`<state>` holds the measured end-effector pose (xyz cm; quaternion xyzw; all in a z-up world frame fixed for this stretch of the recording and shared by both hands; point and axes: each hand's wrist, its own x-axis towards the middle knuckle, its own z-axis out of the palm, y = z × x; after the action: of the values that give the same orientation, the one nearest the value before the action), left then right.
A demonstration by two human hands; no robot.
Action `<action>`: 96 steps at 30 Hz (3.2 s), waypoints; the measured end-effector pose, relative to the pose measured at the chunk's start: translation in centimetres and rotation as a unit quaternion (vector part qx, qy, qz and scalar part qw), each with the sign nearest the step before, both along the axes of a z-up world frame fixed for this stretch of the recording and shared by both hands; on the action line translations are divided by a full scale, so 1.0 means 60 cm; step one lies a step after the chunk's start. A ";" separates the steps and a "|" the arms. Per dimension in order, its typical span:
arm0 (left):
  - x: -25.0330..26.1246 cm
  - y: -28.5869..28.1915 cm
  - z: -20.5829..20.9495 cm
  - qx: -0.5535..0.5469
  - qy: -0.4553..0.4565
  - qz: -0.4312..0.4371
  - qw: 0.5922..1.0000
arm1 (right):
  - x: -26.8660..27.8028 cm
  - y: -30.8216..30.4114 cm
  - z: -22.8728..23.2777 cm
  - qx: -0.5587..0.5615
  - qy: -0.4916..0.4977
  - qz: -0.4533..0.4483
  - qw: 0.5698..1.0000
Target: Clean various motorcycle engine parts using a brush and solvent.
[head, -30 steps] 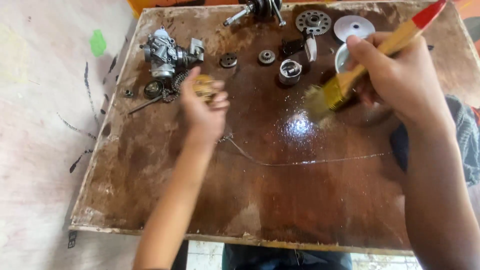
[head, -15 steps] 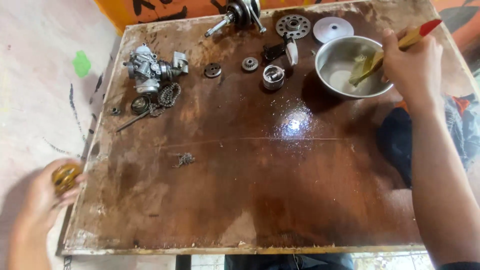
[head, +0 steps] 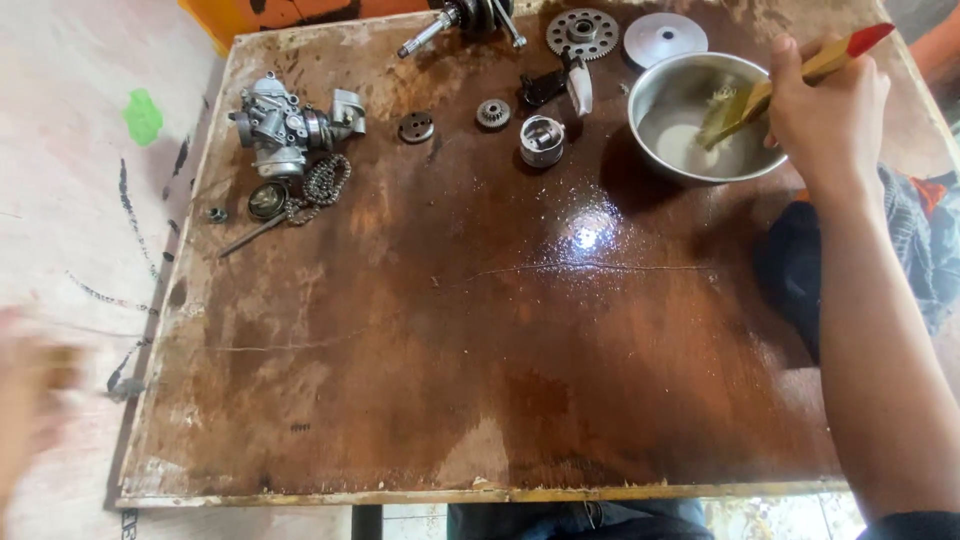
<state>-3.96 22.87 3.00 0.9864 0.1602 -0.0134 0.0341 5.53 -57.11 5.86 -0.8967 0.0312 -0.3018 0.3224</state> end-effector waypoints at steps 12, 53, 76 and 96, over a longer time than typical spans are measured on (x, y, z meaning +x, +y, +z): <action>-0.044 -0.190 0.152 -0.273 0.141 -0.024 0.951 | 0.022 -0.032 -0.052 -0.039 0.126 0.004 0.991; 0.178 -0.786 -0.170 -0.934 0.005 -0.038 0.355 | -0.091 0.265 -0.174 0.284 -0.079 0.232 0.927; 0.181 -0.783 -0.163 -0.897 -0.054 -0.113 0.424 | -0.087 0.237 -0.211 0.323 -0.052 0.268 0.906; 0.160 -0.789 -0.119 -0.882 0.026 -0.089 0.463 | -0.082 0.242 -0.220 0.332 -0.143 0.202 0.910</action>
<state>5.64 -24.46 -4.14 0.4401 -0.0246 -0.1759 0.8802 0.62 -42.59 -7.37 -0.6722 -0.0984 -0.3276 0.6566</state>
